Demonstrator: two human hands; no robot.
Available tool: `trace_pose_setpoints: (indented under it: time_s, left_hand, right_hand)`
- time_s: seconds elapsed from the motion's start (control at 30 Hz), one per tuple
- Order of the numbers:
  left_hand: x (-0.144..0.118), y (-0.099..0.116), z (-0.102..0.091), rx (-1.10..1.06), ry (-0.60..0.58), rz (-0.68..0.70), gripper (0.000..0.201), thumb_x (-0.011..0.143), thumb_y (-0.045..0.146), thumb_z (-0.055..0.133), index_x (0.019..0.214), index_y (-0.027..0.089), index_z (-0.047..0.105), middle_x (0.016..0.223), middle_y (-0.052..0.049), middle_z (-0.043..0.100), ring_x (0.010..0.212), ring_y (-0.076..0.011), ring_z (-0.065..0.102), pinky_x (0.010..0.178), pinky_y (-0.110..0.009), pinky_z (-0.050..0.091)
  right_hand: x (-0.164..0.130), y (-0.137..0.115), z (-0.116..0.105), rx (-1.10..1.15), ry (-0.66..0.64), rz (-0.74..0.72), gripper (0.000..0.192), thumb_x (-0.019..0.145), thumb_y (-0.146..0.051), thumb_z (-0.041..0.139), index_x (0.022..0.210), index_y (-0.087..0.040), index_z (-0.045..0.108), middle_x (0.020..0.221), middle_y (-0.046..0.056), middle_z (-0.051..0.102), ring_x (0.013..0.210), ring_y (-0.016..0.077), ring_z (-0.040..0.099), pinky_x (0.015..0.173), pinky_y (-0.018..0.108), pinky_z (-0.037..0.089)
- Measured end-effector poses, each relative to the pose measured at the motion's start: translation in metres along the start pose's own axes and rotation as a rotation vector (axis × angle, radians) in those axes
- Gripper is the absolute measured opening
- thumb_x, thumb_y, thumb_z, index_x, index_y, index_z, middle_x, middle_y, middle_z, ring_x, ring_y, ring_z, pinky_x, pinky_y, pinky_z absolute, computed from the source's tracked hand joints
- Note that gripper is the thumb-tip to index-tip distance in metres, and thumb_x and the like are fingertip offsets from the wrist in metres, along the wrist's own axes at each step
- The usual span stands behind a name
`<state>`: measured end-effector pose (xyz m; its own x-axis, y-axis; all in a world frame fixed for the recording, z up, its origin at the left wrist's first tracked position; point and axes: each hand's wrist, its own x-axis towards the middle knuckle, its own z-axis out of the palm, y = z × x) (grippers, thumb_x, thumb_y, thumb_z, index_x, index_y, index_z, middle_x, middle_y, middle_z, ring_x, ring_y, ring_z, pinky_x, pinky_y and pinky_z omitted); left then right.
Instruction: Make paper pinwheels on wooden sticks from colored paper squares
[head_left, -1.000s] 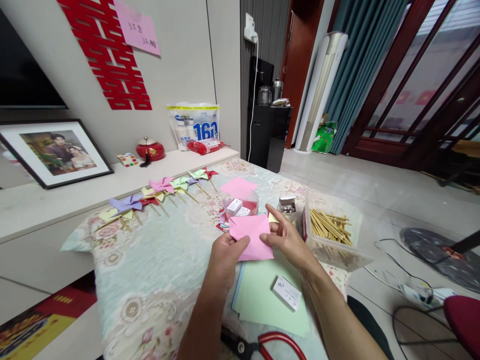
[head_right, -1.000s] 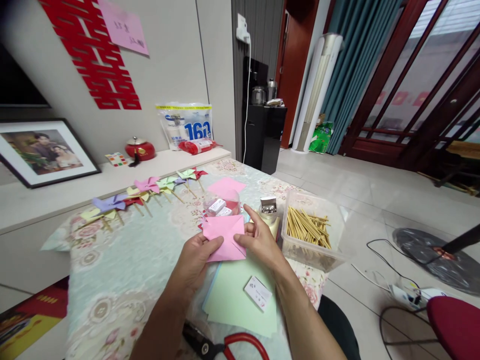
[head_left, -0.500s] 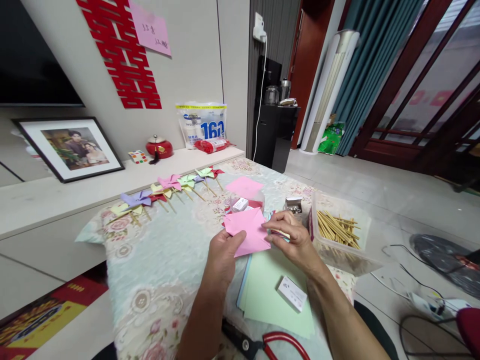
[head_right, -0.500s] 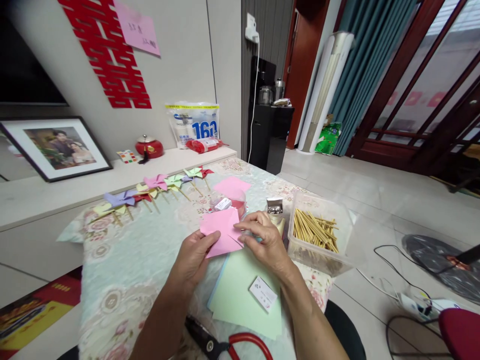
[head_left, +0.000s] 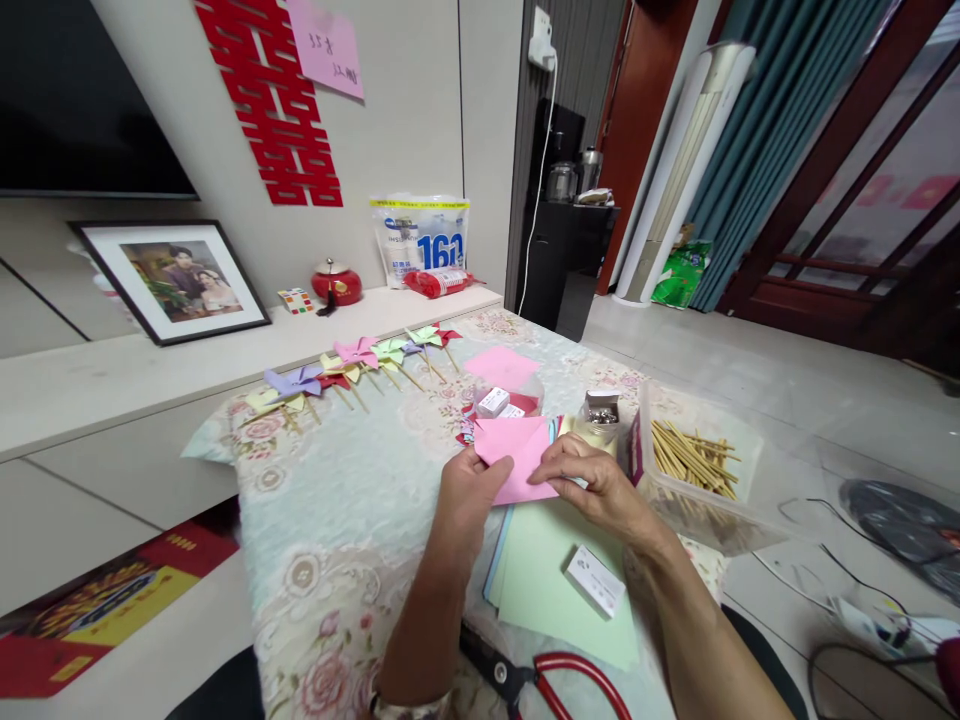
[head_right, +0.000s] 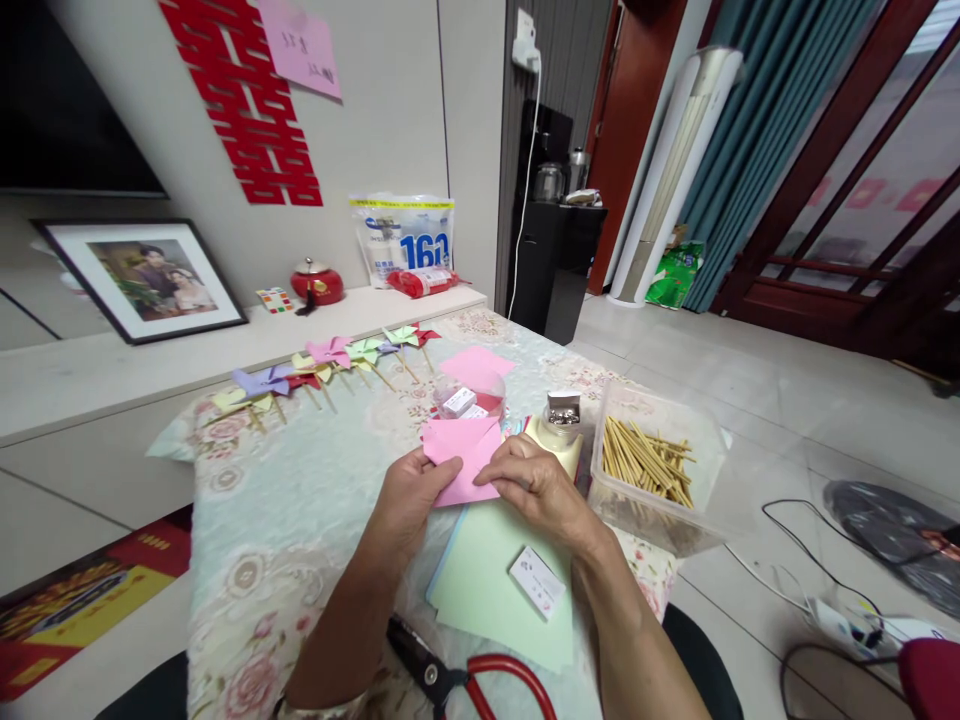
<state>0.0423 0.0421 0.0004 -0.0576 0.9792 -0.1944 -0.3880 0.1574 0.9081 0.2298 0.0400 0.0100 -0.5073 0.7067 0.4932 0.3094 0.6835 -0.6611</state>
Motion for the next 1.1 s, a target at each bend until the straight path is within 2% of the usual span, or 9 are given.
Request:
trace_pose_setpoints:
  time_s: [0.17,0.33,0.5,0.73,0.9,1.0,1.1]
  left_hand:
    - [0.004,-0.004,-0.001,0.039,0.001,0.032,0.029,0.06,0.017,0.077,0.087,0.01,0.072,0.079,-0.007,0.078,0.066,-0.0155,0.066,0.063,-0.023,0.051]
    - [0.006,-0.006,-0.003,0.152,0.01,0.033,0.022,0.062,0.021,0.075,0.081,0.011,0.068,0.06,0.0,0.068,0.042,-0.0085,0.05,0.039,-0.019,0.037]
    - [0.005,-0.006,-0.003,0.148,-0.059,0.026,0.021,0.065,0.023,0.074,0.081,0.012,0.066,0.055,0.003,0.063,0.039,-0.0063,0.043,0.037,-0.018,0.032]
    - [-0.001,0.0,0.002,0.225,-0.032,0.03,0.018,0.062,0.023,0.073,0.076,0.012,0.069,0.057,0.001,0.065,0.045,-0.0083,0.047,0.041,-0.018,0.033]
    - [-0.004,0.002,0.007,0.194,-0.05,0.025,0.016,0.059,0.022,0.074,0.072,0.013,0.07,0.053,0.003,0.063,0.044,-0.0089,0.046,0.04,-0.019,0.031]
    - [-0.003,0.001,0.009,0.144,-0.062,0.003,0.021,0.057,0.02,0.075,0.077,0.012,0.072,0.061,-0.001,0.07,0.051,-0.0122,0.056,0.047,-0.02,0.04]
    - [-0.001,-0.002,0.009,0.089,-0.076,-0.006,0.028,0.056,0.018,0.076,0.083,0.011,0.075,0.074,-0.006,0.076,0.069,-0.0189,0.068,0.064,-0.025,0.051]
  right_hand:
    - [0.0,0.002,0.0,0.027,-0.038,0.043,0.021,0.099,-0.025,0.056,0.106,-0.026,0.076,0.094,0.007,0.065,0.089,0.0196,0.061,0.079,0.033,0.046]
    - [0.0,0.0,0.001,0.033,-0.036,0.055,0.022,0.099,-0.028,0.056,0.109,-0.027,0.075,0.093,0.007,0.063,0.088,0.0198,0.06,0.076,0.033,0.047]
    - [0.0,-0.003,0.001,-0.05,-0.04,0.026,0.024,0.1,-0.025,0.053,0.108,-0.027,0.076,0.088,0.005,0.059,0.085,0.019,0.058,0.074,0.031,0.045]
    - [0.004,-0.009,-0.001,-0.044,-0.047,0.095,0.023,0.1,-0.033,0.055,0.102,-0.023,0.075,0.09,0.006,0.064,0.088,0.0198,0.059,0.079,0.033,0.046]
    - [0.008,-0.018,0.003,0.09,0.03,0.205,0.025,0.094,-0.041,0.063,0.084,-0.019,0.072,0.081,0.003,0.065,0.077,0.0168,0.058,0.071,0.028,0.043]
    - [0.009,-0.018,0.007,0.14,0.066,0.297,0.029,0.089,-0.045,0.068,0.077,-0.018,0.069,0.076,0.001,0.061,0.071,0.0149,0.053,0.066,0.026,0.039]
    - [0.009,-0.014,0.01,0.195,0.084,0.383,0.032,0.087,-0.047,0.067,0.074,-0.017,0.065,0.072,-0.001,0.057,0.068,0.0143,0.049,0.063,0.026,0.035]
